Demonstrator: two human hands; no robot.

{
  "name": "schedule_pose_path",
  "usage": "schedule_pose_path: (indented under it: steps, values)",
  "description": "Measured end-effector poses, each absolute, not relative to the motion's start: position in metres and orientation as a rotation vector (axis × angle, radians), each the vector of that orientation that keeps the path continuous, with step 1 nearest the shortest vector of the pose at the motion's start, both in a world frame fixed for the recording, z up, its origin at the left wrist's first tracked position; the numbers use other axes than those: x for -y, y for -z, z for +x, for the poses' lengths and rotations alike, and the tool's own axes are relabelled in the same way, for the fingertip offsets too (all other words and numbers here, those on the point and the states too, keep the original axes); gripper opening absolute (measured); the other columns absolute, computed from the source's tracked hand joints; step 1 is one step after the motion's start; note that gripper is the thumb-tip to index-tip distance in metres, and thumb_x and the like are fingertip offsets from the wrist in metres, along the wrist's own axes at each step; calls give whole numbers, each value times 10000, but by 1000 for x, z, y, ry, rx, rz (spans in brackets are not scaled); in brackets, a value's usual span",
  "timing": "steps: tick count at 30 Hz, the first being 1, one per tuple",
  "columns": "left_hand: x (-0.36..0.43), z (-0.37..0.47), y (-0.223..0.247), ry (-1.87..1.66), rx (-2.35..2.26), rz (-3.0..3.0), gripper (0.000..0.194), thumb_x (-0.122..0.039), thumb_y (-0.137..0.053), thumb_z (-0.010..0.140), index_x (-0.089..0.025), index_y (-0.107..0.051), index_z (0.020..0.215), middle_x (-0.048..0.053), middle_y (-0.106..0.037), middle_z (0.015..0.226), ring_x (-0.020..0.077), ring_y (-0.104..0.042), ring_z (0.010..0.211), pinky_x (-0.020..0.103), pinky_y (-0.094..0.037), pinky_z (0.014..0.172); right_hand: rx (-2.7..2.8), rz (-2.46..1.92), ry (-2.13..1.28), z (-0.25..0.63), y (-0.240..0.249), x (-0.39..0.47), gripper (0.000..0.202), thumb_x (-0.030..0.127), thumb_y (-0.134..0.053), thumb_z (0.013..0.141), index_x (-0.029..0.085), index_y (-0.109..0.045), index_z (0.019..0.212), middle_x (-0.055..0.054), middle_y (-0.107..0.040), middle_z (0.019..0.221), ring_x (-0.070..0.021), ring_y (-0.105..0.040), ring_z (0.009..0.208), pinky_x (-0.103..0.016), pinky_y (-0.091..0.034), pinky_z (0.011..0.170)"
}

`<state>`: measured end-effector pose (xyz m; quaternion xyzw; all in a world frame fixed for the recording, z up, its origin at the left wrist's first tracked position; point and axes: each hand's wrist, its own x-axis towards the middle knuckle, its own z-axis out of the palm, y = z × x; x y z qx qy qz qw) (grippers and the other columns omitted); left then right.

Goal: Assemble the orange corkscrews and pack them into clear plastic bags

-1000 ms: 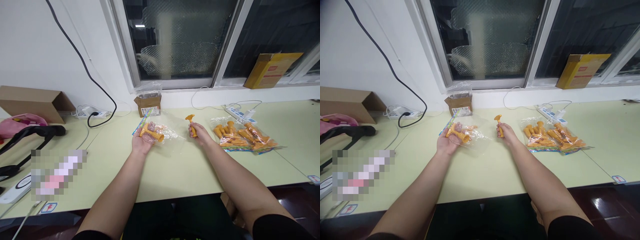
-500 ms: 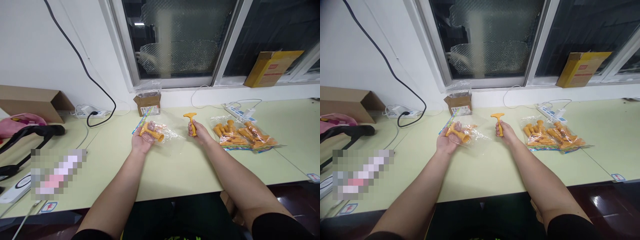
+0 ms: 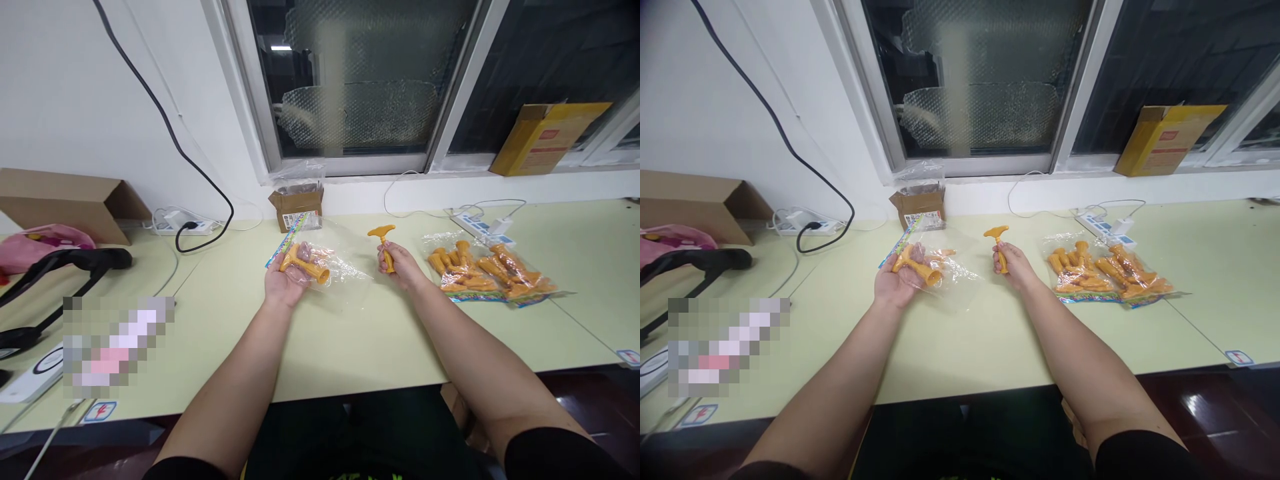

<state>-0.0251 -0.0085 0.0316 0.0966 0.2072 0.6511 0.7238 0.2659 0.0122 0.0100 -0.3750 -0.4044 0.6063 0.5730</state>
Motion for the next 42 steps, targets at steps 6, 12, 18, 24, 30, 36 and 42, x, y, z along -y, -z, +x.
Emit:
schedule_pose_path:
  steps: [6, 12, 18, 24, 30, 36, 42]
  values:
    - [6, -28, -27, -1426, -427, 210, 445, -343, -346, 1057, -154, -633, 1339, 131, -764, 1172, 241, -757, 1035, 487, -586, 993, 924, -834, -1519, 271, -10, -12, 390, 391, -855, 732, 240, -658, 1033, 36, -640, 765, -114, -585, 653, -281, -565, 667]
    - [9, -24, -32, -1444, -450, 213, 461, -353, -314, 1069, -143, -675, 1263, 141, -758, 1157, 240, -754, 1012, 483, -587, 978, 926, -1132, -1600, 277, -4, -18, 262, 120, -794, 631, 182, -698, 866, -17, -673, 726, -136, -634, 648, -246, -571, 603]
    - [12, -22, -36, -1458, -443, 242, 492, -372, -305, 1072, -95, -686, 1213, 151, -755, 1074, 249, -743, 965, 479, -600, 931, 770, -938, -1222, 297, -11, -27, 381, 244, -872, 646, 216, -722, 995, 13, -713, 812, -86, -621, 619, -182, -535, 543]
    - [10, -23, -34, -1458, -435, 287, 494, -376, -308, 1067, -91, -693, 1187, 142, -750, 1036, 260, -732, 938, 529, -576, 962, 626, -797, -1111, 311, -11, -36, 357, 211, -919, 600, 229, -654, 837, 46, -684, 739, -68, -628, 649, -150, -560, 605]
    - [5, -27, -28, -1496, -466, 283, 491, -371, -316, 1059, -109, -683, 1253, 161, -751, 1119, 277, -737, 990, 519, -590, 931, 629, -710, -1193, 314, -15, -32, 365, 220, -894, 640, 255, -647, 906, 58, -686, 787, -78, -642, 654, -173, -578, 600]
    - [-1, -32, -23, -1592, -481, 243, 519, -351, -233, 1079, -158, -652, 1317, 152, -754, 1090, 261, -736, 1026, 483, -616, 858, 936, -558, -1513, 312, -23, -15, 335, 232, -858, 637, 251, -638, 888, 42, -712, 837, -63, -606, 606, -143, -505, 517]
    - [-2, -31, -21, -1609, -479, 241, 514, -352, -230, 1083, -153, -655, 1294, 165, -750, 1128, 279, -729, 1078, 478, -611, 859, 1198, -648, -1393, 293, -20, -9, 251, 245, -839, 719, 250, -711, 934, -26, -773, 1132, -153, -729, 979, -342, -601, 971]
